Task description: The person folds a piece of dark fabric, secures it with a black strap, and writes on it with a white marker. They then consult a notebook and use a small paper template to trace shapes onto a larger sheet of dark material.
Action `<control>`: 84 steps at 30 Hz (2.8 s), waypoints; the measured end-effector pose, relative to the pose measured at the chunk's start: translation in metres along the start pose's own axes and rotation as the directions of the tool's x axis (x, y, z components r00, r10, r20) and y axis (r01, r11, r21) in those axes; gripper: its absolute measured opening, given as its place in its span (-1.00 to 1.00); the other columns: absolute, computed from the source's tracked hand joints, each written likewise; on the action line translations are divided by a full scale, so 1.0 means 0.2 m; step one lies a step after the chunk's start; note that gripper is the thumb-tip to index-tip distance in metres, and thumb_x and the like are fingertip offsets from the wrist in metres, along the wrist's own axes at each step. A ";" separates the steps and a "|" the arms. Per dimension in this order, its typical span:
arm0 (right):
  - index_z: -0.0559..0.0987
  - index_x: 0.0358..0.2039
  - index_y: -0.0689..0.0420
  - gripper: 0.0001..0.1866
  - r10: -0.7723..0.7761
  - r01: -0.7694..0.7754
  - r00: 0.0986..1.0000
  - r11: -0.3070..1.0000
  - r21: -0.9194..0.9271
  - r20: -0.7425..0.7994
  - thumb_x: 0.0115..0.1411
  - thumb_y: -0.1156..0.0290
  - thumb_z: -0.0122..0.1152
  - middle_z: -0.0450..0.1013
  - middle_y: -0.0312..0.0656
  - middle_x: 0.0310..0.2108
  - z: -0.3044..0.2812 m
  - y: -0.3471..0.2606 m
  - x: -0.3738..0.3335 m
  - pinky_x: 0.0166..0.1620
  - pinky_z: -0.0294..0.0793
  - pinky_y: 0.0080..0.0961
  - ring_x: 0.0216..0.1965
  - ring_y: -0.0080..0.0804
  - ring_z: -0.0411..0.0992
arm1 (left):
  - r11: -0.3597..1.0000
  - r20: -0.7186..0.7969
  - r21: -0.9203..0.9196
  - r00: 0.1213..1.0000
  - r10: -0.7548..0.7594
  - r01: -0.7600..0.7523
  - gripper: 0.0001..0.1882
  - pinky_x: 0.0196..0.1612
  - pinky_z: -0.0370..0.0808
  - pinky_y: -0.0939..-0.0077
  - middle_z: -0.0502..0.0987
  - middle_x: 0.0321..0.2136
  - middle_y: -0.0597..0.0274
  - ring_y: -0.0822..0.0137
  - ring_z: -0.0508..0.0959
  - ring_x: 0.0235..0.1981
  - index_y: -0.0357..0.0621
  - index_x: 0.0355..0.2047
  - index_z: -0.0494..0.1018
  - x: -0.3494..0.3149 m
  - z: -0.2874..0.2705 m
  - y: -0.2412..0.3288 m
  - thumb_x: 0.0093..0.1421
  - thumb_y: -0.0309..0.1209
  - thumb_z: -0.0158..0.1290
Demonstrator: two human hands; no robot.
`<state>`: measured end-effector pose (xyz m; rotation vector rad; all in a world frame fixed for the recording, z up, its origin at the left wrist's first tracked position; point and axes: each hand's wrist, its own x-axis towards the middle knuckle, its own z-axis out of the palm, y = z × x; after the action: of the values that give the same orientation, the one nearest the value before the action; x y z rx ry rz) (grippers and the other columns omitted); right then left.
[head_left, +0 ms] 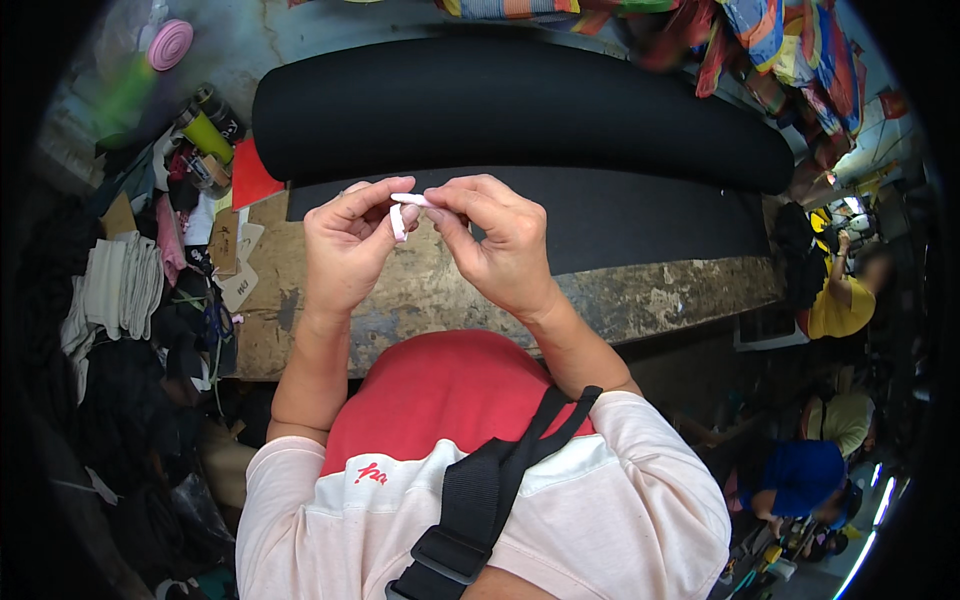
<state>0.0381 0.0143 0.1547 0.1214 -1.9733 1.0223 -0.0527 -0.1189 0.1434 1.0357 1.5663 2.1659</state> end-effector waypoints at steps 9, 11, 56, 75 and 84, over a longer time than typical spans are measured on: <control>0.50 -0.23 0.31 -0.85 0.339 -0.356 0.933 0.821 0.446 0.120 0.19 0.57 0.07 0.47 -0.21 -0.50 0.00 -0.03 0.00 -0.51 0.38 -0.73 -0.56 -0.62 0.41 | 0.967 0.041 -0.199 0.988 -0.152 0.157 -0.76 -0.37 0.46 0.71 0.52 -0.42 0.20 0.54 0.49 -0.44 -0.41 -0.21 0.49 0.01 0.00 0.01 0.06 -0.65 0.10; 0.47 -0.19 0.31 -0.83 0.426 -0.451 0.885 0.683 0.574 0.188 0.23 0.53 0.03 0.45 -0.22 -0.51 -0.01 -0.03 0.00 -0.52 0.37 -0.73 -0.58 -0.62 0.39 | 0.953 0.078 -0.232 0.981 -0.180 0.193 -0.78 -0.38 0.46 0.69 0.52 -0.43 0.20 0.54 0.49 -0.45 -0.42 -0.23 0.50 0.02 -0.02 0.01 0.07 -0.65 0.08; 0.50 -0.37 0.24 -0.73 0.526 -0.716 0.625 0.094 0.691 0.576 0.29 0.29 -0.03 0.35 -0.33 -0.61 -0.01 0.00 -0.01 -0.54 0.33 -0.68 -0.63 -0.58 0.36 | 0.942 0.126 -0.309 0.987 -0.094 0.130 0.13 -0.13 0.52 0.38 0.49 -0.20 0.01 0.26 0.54 -0.22 -0.45 0.01 0.32 0.07 -0.04 -0.01 -0.25 0.44 0.01; 0.46 -0.16 0.39 -0.64 0.230 -0.225 0.973 0.945 0.238 0.008 0.02 0.57 0.30 0.41 -0.28 -0.51 0.05 0.00 -0.01 -0.37 0.46 -0.67 -0.49 -0.57 0.42 | 0.975 0.010 -0.193 0.994 -0.110 0.110 -0.88 -0.56 0.39 0.75 0.55 -0.54 0.23 0.59 0.45 -0.56 -0.33 -0.35 0.56 0.08 -0.02 -0.01 0.09 -0.53 0.14; 0.48 -0.32 0.29 -0.76 0.490 -0.674 0.643 -0.003 0.739 0.588 0.28 0.37 -0.08 0.39 -0.26 -0.52 -0.01 0.03 0.00 -0.47 0.36 -0.55 -0.54 -0.44 0.38 | 0.968 0.081 -0.176 0.983 -0.165 0.177 -0.83 -0.52 0.39 0.75 0.54 -0.46 0.26 0.61 0.41 -0.57 -0.32 -0.26 0.53 0.09 -0.05 -0.02 0.12 -0.53 0.10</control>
<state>0.0371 0.0188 0.1512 -0.0275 -1.1505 2.8205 -0.0732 -0.1129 0.1449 0.8715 1.3461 2.0898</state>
